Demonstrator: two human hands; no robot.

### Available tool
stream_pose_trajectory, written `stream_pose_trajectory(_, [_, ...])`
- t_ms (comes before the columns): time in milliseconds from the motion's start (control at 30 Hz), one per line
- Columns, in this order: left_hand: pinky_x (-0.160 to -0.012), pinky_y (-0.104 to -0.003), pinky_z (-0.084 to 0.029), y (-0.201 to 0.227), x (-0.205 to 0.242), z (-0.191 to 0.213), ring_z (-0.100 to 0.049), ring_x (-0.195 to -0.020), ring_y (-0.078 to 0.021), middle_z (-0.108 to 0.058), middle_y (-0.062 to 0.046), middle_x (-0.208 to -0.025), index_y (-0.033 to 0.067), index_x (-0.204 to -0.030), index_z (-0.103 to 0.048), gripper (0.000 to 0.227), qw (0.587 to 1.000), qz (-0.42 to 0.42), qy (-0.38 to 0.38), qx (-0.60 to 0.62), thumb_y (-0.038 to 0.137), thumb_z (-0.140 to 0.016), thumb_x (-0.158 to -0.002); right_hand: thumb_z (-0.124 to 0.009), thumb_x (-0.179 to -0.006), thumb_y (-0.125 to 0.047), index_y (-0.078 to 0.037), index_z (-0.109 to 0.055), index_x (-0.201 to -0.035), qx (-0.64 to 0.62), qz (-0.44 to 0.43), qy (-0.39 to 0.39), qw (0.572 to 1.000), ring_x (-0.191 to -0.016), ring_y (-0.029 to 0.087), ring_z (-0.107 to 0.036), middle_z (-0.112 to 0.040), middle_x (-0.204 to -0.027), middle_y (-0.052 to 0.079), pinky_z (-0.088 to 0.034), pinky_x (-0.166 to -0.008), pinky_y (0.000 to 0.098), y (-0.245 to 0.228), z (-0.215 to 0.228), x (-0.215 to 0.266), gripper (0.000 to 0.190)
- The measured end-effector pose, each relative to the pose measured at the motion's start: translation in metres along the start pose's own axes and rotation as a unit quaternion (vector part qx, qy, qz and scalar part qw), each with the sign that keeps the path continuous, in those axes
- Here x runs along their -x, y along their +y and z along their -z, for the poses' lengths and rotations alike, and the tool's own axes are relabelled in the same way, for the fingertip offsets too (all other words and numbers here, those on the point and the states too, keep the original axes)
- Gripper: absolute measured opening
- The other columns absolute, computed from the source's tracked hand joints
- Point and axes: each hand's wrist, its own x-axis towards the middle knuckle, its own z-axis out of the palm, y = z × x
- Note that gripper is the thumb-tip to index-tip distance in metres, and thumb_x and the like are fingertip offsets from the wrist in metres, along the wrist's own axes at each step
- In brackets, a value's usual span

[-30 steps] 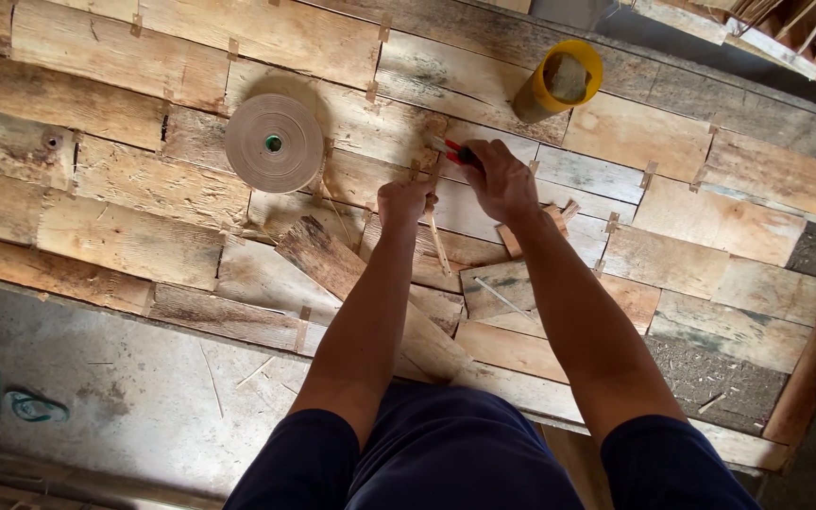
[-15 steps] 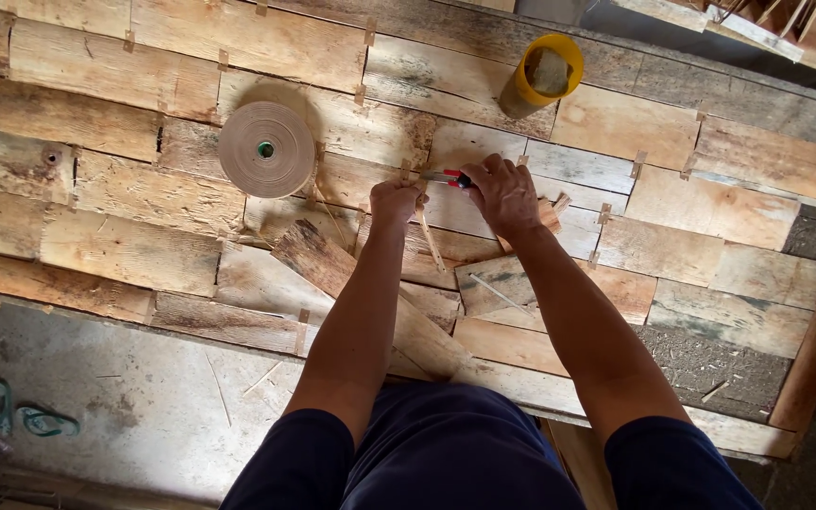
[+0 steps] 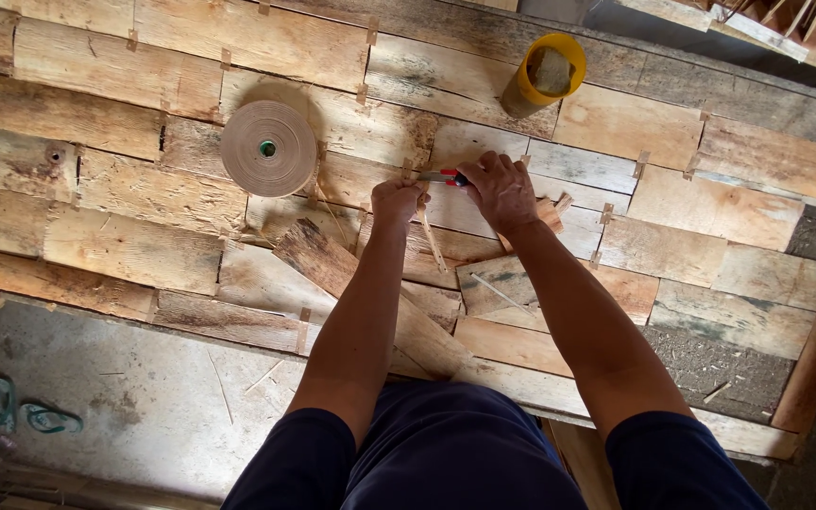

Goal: Assembling and trimming thin wooden panels to fit together on a workbench.

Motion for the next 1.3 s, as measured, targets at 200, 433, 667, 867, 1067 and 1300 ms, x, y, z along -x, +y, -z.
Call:
stream_pose_trajectory(200, [-0.052, -0.025, -0.056, -0.001, 0.002, -0.001, -0.072, -0.064, -0.0160, -0.075, -0.013, -0.079, -0.0033, -0.091, -0.074, 0.007, 1.000, 0.004, 0.004, 0.001, 0.003, -0.072, -0.093, -0.083, -0.084, -0.024, -0.022, -0.067, -0.118, 0.029, 0.015, -0.003, 0.999, -0.102, 0.024, -0.061, -0.061, -0.111, 0.004, -0.046, -0.086, 0.0435, 0.000, 0.009, -0.004, 0.038])
stream_pose_trajectory(433, [-0.051, -0.025, -0.055, -0.007, -0.002, -0.003, -0.072, -0.063, -0.0156, -0.075, -0.012, -0.078, -0.0034, -0.090, -0.073, 0.007, 1.000, -0.003, 0.004, 0.024, 0.004, -0.075, -0.092, -0.083, -0.087, -0.024, -0.023, -0.067, -0.116, 0.037, -0.002, 0.000, 0.999, -0.101, 0.022, -0.061, -0.061, -0.109, 0.002, -0.045, -0.089, 0.0435, -0.004, 0.004, -0.004, 0.033])
stream_pose_trajectory(667, [-0.051, -0.024, -0.057, 0.007, 0.013, -0.002, -0.072, -0.063, -0.0154, -0.074, -0.012, -0.076, -0.0035, -0.091, -0.074, 0.007, 1.000, 0.003, 0.009, 0.012, 0.004, -0.074, -0.092, -0.082, -0.086, -0.024, -0.023, -0.069, -0.117, 0.041, 0.004, 0.006, 0.999, -0.099, 0.022, -0.061, -0.062, -0.108, 0.003, -0.045, -0.090, 0.0424, -0.001, 0.007, -0.002, 0.034])
stream_pose_trajectory(867, [-0.049, -0.023, -0.054, 0.008, 0.011, 0.000, -0.071, -0.062, -0.0134, -0.074, -0.012, -0.077, -0.0029, -0.092, -0.074, 0.008, 1.000, 0.011, 0.005, 0.028, 0.005, -0.075, -0.092, -0.082, -0.084, -0.021, -0.022, -0.069, -0.115, 0.054, 0.002, -0.001, 0.999, -0.099, 0.023, -0.062, -0.063, -0.107, 0.003, -0.045, -0.091, 0.0427, 0.002, 0.013, 0.007, 0.033])
stream_pose_trajectory(1067, [-0.041, -0.022, -0.046, 0.019, 0.032, 0.020, -0.062, -0.052, -0.0103, -0.072, -0.011, -0.073, -0.0001, -0.095, -0.075, 0.009, 0.990, 0.033, -0.024, 0.132, 0.008, -0.074, -0.092, -0.074, -0.097, -0.019, -0.015, -0.065, -0.119, -0.030, -0.064, -0.012, 0.997, -0.097, 0.025, -0.063, -0.065, -0.106, 0.007, -0.048, -0.086, 0.0443, 0.007, 0.012, 0.019, 0.025])
stream_pose_trajectory(1300, [-0.044, -0.020, -0.046, 0.023, 0.084, 0.065, -0.059, -0.052, -0.0094, -0.068, -0.006, -0.071, 0.0010, -0.097, -0.075, 0.013, 0.941, -0.032, -0.053, 0.333, 0.013, -0.073, -0.093, -0.074, -0.101, -0.036, -0.007, -0.060, -0.111, -0.116, -0.184, -0.028, 0.976, -0.080, 0.030, -0.070, -0.067, -0.102, 0.012, -0.058, -0.069, 0.0465, -0.027, -0.028, -0.013, 0.034])
